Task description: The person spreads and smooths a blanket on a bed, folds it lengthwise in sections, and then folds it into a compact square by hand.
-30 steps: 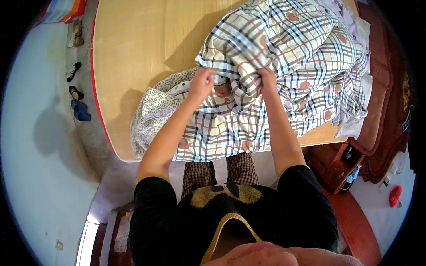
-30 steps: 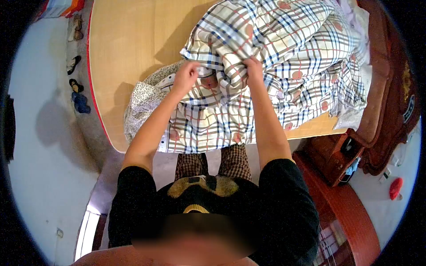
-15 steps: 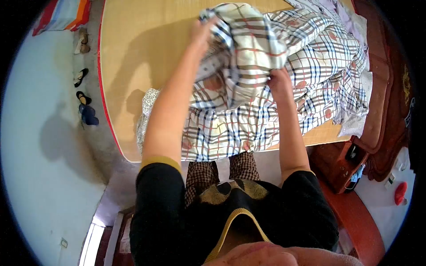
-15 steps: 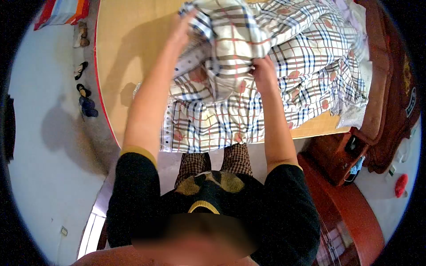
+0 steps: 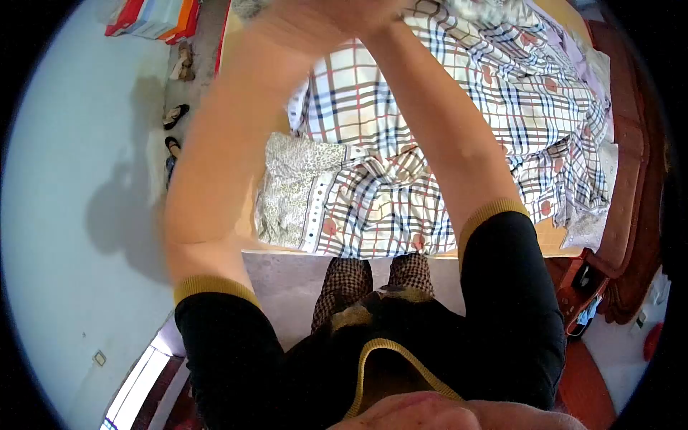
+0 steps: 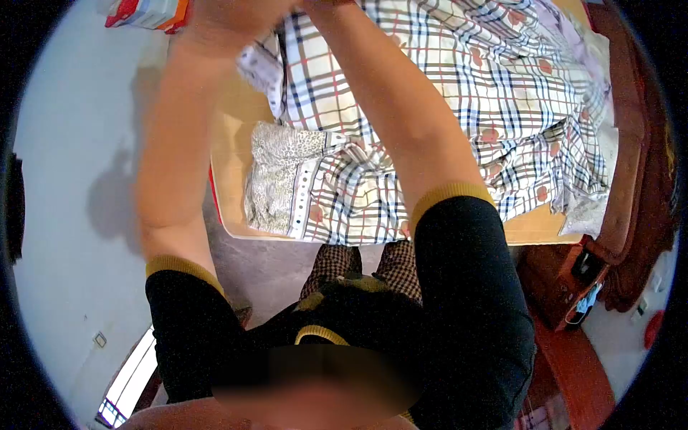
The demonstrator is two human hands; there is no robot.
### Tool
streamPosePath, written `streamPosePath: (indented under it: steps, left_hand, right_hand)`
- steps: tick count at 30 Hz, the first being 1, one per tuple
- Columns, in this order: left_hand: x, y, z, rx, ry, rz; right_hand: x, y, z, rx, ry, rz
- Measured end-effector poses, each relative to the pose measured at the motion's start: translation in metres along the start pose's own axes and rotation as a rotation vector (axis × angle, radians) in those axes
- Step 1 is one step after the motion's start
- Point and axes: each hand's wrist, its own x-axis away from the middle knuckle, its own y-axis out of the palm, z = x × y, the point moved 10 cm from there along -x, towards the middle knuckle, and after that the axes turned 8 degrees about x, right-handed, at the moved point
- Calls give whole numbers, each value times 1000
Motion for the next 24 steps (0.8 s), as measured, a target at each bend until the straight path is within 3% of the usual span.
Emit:
streamPosePath:
  steps: [5, 7, 11, 13, 15, 16, 18, 21, 24]
  left_hand:
    - [89, 38, 29, 217, -260, -296]
    - [148, 53, 24, 355, -603, -298]
    - [225, 83, 81, 517, -774, -402]
    - [249, 101, 123, 652, -749, -438]
    - [265, 92, 142, 816, -872, -356]
    - [273, 88, 148, 812, -882, -354]
    - [306, 54, 133, 688, -1070, -111]
    - [403, 13, 110, 261, -1286, -51]
    - [546, -9, 116, -27, -1523, -265]
  right_hand:
    - [51, -31, 30, -17, 83, 88]
    - [85, -58, 53, -9, 146, 134]
    - [156, -109, 101, -27, 269, 221]
    - [189, -132, 120, -50, 311, 263]
    - [219, -151, 134, -58, 350, 293]
    - [230, -157, 138, -59, 364, 300]
    - [244, -168, 141, -55, 381, 302]
    - [250, -179, 137, -3, 393, 257]
    - [240, -182, 128, 181, 385, 117]
